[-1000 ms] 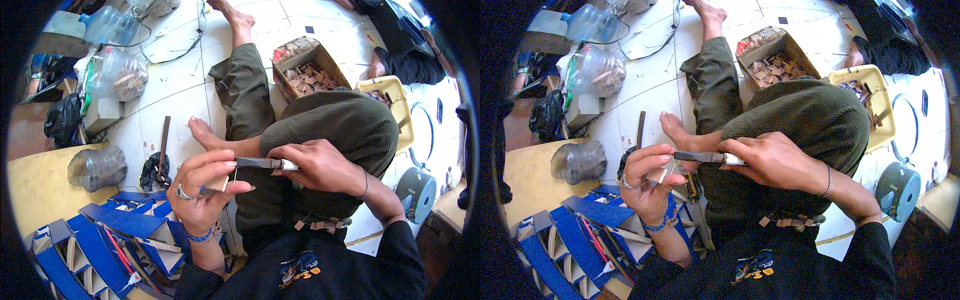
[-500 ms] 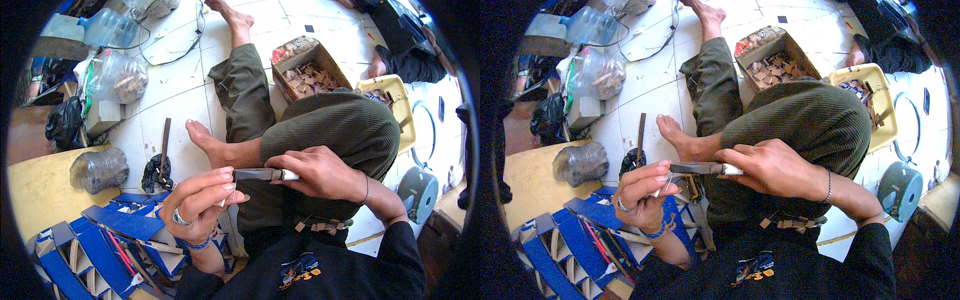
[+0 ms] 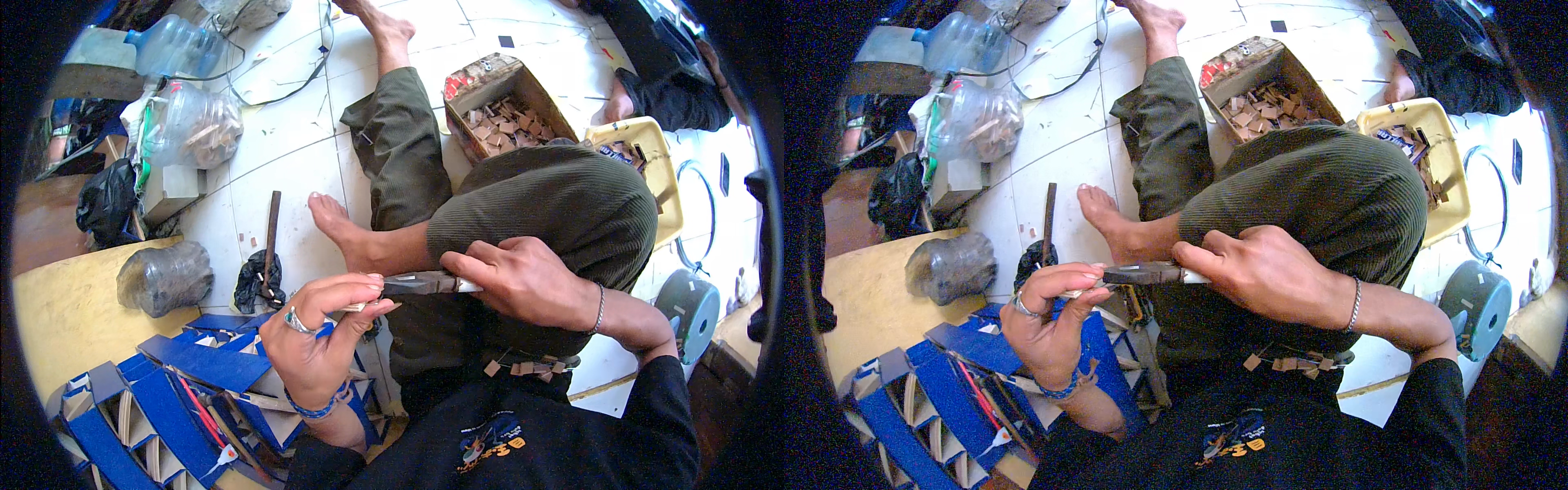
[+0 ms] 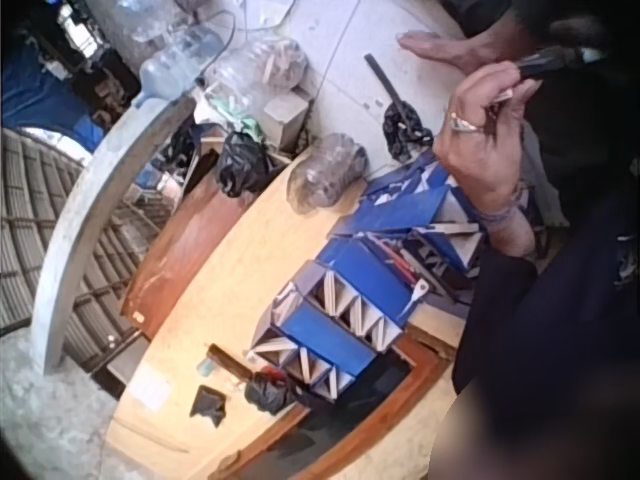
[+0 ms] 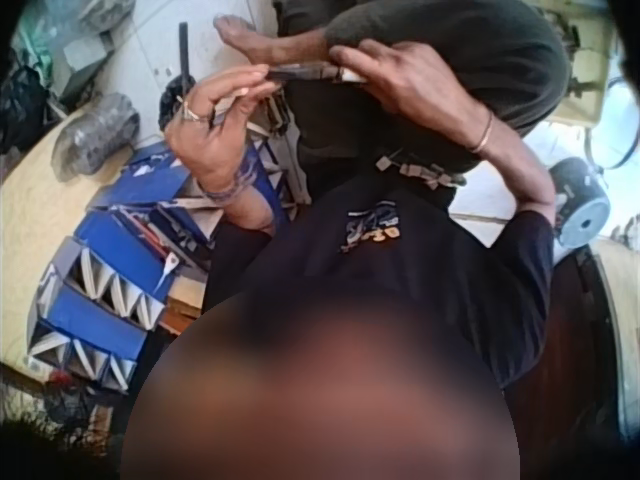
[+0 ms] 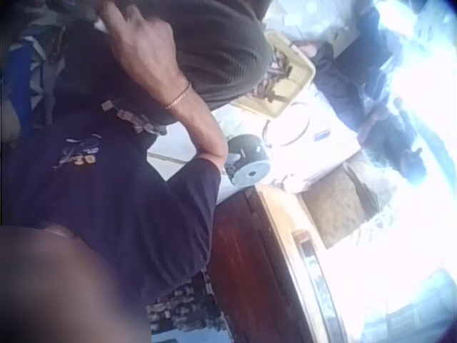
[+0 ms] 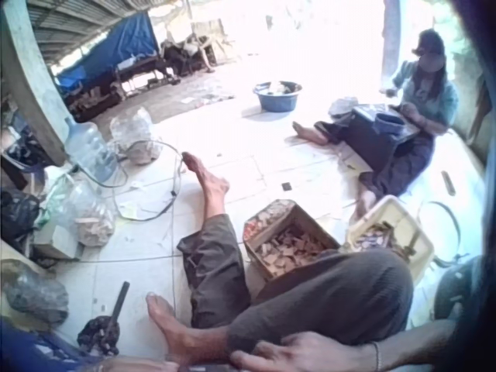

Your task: The person sits on the floor and uses pliers to trim small wooden pieces one at a time. They hold each piece, adjust its position, and clip off small sections before placing the trimmed piece into a nearby container.

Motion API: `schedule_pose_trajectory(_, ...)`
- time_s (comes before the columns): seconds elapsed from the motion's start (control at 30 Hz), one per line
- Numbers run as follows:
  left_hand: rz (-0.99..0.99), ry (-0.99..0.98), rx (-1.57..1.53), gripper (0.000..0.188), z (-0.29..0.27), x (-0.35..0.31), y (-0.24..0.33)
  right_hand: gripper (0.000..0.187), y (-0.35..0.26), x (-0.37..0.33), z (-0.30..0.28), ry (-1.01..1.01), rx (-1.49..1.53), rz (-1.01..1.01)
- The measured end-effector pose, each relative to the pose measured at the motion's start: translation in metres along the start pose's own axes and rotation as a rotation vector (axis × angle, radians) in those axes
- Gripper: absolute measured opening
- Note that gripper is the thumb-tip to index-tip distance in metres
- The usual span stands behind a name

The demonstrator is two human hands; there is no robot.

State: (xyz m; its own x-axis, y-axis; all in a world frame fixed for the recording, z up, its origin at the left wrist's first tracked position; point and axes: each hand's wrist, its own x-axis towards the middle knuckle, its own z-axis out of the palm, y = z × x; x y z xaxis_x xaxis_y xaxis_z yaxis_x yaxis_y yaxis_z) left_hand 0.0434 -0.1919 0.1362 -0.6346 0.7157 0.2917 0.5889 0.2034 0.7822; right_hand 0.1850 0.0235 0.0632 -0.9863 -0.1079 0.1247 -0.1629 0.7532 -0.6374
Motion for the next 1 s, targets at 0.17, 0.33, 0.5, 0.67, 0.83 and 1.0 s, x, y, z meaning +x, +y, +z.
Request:
schedule_pose_trajectory(0.17,0.12,0.086,0.019,0.029,0.002,-0.004,-0.004,0.041,0.001,0.0,-0.003,-0.002,0.064,-0.015)
schedule_pose_trajectory(0.33,0.24,0.213,-0.083,0.038,0.003,-0.007,-0.011,0.039,-0.002,0.005,-0.008,-0.01,0.312,-0.027)
schedule_pose_trajectory(0.5,0.158,0.288,-0.351,0.032,0.015,-0.009,-0.018,0.039,-0.003,0.006,-0.012,-0.003,0.508,0.074)
schedule_pose_trajectory(0.67,0.032,0.37,-0.707,0.032,0.035,-0.013,-0.014,0.037,-0.004,0.007,-0.008,0.033,0.498,0.038)
schedule_pose_trajectory(0.83,-0.118,0.349,-0.802,0.034,0.047,-0.015,-0.012,0.038,-0.004,0.007,-0.006,0.032,0.521,-0.011)
schedule_pose_trajectory(1.0,-0.204,0.344,-0.911,0.033,0.055,-0.017,-0.011,0.037,-0.006,0.007,-0.006,0.031,0.53,0.0)
